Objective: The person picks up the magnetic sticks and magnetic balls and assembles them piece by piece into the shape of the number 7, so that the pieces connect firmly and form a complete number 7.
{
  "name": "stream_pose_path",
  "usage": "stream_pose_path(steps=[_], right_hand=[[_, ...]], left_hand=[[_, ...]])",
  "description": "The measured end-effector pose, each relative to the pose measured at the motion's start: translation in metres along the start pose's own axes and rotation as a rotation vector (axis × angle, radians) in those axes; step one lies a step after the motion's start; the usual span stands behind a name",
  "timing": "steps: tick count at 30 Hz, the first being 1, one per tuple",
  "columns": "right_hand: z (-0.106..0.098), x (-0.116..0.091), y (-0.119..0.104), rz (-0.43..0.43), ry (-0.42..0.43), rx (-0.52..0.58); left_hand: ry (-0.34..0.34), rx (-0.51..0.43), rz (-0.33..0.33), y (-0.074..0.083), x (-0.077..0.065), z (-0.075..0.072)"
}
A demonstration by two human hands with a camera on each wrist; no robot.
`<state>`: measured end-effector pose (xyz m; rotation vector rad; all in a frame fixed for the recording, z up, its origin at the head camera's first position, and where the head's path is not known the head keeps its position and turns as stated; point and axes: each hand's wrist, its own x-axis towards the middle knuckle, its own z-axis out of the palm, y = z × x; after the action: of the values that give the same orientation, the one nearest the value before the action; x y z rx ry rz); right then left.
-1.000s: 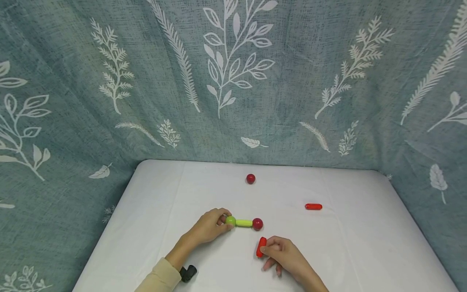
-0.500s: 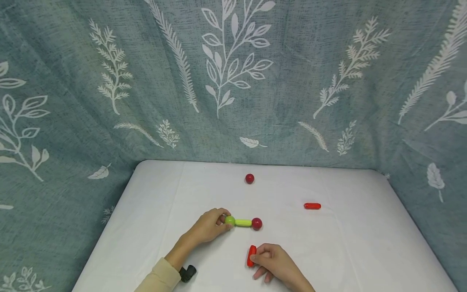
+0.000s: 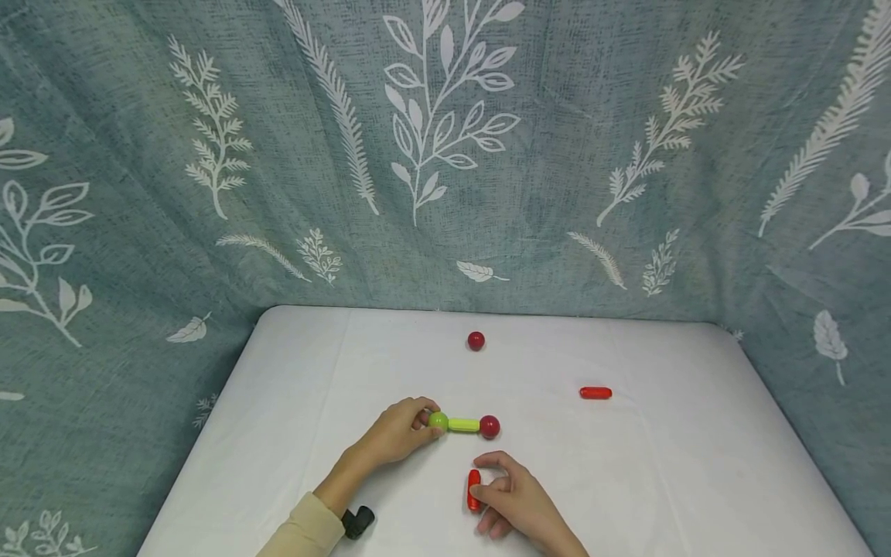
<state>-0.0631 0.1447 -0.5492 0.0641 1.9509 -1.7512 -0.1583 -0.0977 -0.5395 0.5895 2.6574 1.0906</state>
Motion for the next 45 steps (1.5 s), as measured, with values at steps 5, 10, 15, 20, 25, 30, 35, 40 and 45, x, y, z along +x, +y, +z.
stream_pose_path(steps=[5,10,15,20,25,30,35,40,45], right_hand=[[0.001,0.0,0.002,-0.014,0.005,-0.006],[0.003,0.001,0.003,-0.032,0.022,-0.08],[0.005,0.003,0.004,-0.063,0.044,-0.177],[0.011,0.006,0.003,-0.09,0.05,-0.234],[0.018,0.006,0.001,-0.084,0.049,-0.262],[0.02,0.006,0.0,-0.075,0.058,-0.267],[0.017,0.006,0.0,-0.077,0.056,-0.249],[0.008,0.003,0.0,-0.096,0.047,-0.2],[-0.008,0.0,-0.002,-0.156,0.047,-0.225]], left_hand=[[-0.001,-0.002,0.008,0.0,0.0,0.0],[-0.003,-0.004,0.014,0.001,0.0,-0.001],[-0.009,-0.004,0.013,0.001,0.0,-0.001],[-0.012,-0.007,0.01,0.002,0.0,-0.002],[-0.013,-0.014,0.014,0.002,0.0,-0.002],[-0.011,-0.021,0.019,0.002,0.0,-0.002],[-0.01,-0.017,0.02,0.002,0.0,-0.002],[-0.008,-0.014,0.011,0.0,0.0,-0.001],[-0.001,-0.007,0.0,-0.001,0.0,0.001]])
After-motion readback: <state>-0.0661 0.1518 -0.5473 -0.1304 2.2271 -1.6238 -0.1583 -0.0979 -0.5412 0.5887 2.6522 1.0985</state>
